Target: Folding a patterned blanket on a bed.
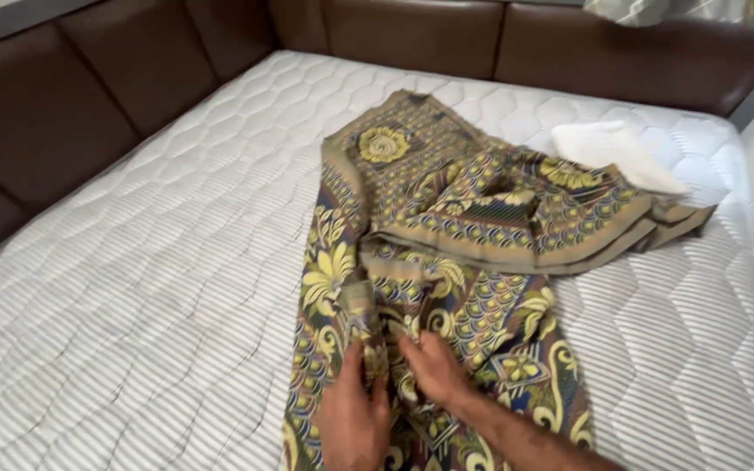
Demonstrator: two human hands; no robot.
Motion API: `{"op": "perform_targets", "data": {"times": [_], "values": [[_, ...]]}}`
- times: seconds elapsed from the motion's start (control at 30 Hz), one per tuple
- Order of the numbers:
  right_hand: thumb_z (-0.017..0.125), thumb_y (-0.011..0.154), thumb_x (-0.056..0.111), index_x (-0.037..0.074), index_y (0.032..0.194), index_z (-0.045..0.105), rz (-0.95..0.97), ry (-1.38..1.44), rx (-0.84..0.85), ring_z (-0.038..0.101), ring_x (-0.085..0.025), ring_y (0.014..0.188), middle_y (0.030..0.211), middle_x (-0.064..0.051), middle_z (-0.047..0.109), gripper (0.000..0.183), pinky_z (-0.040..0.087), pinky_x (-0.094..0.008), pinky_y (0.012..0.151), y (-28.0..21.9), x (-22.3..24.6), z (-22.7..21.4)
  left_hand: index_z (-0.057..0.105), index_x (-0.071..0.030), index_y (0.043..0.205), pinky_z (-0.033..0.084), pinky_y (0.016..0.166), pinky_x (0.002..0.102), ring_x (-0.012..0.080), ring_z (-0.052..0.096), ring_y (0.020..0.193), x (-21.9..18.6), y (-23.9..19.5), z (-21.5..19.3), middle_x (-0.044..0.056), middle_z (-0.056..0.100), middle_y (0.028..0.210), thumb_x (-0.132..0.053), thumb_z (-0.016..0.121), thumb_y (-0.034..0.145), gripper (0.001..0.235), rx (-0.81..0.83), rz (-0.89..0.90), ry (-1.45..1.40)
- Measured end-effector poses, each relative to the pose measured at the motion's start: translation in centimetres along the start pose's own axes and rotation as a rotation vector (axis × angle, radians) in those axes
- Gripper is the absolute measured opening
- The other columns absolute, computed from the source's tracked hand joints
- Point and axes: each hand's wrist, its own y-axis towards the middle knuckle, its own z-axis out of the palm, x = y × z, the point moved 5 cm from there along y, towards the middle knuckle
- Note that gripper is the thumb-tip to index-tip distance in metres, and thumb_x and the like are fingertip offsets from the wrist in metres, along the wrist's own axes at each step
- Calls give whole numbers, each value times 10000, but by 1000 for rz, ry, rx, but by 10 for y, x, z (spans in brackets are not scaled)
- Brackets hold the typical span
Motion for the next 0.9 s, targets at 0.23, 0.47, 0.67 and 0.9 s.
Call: {"op": "perform_targets", "data": {"times": [0.23, 0.47, 0.67, 0.9], "values": [[595, 890, 212, 19, 1023, 672, -224, 79, -64, 685, -222, 749, 831, -77, 727, 247, 530, -417, 661, -11, 26, -6, 501, -178, 1446, 587, 721, 523, 407, 752, 873, -4, 18, 15, 180, 787, 1045, -319, 721, 825, 673, -136, 293, 29], [618, 918, 343, 8, 936, 637, -196, -155, 12, 687, -264, 647, 710, -160, 695, 336, 527, -456, 611, -16, 14, 4, 657, -201, 1313, 582, 762, 529, 412, 752, 843, 5, 23, 8, 204, 767, 884, -472, 609, 932, 470, -143, -7, 145], [648, 907, 593, 18, 716, 558, -160, -262, -74, 497, -235, 566, 615, -73, 502, 613, 433, -460, 539, 10, -30, 6, 677, -134, 1188, 573, 712, 524, 415, 748, 794, 10, 14, -34, 190, 779, 838, -328, 587, 958, 315, -319, -19, -51], [464, 961, 680, 145, 691, 449, 66, 46, -54, 395, -151, 486, 610, 49, 348, 599, 385, -361, 451, 5, -25, -9, 647, -11, 1082, 574, 763, 421, 276, 749, 813, 18, 16, -44, 167, 761, 913, -160, 655, 891, 242, -343, 6, -244]]}}
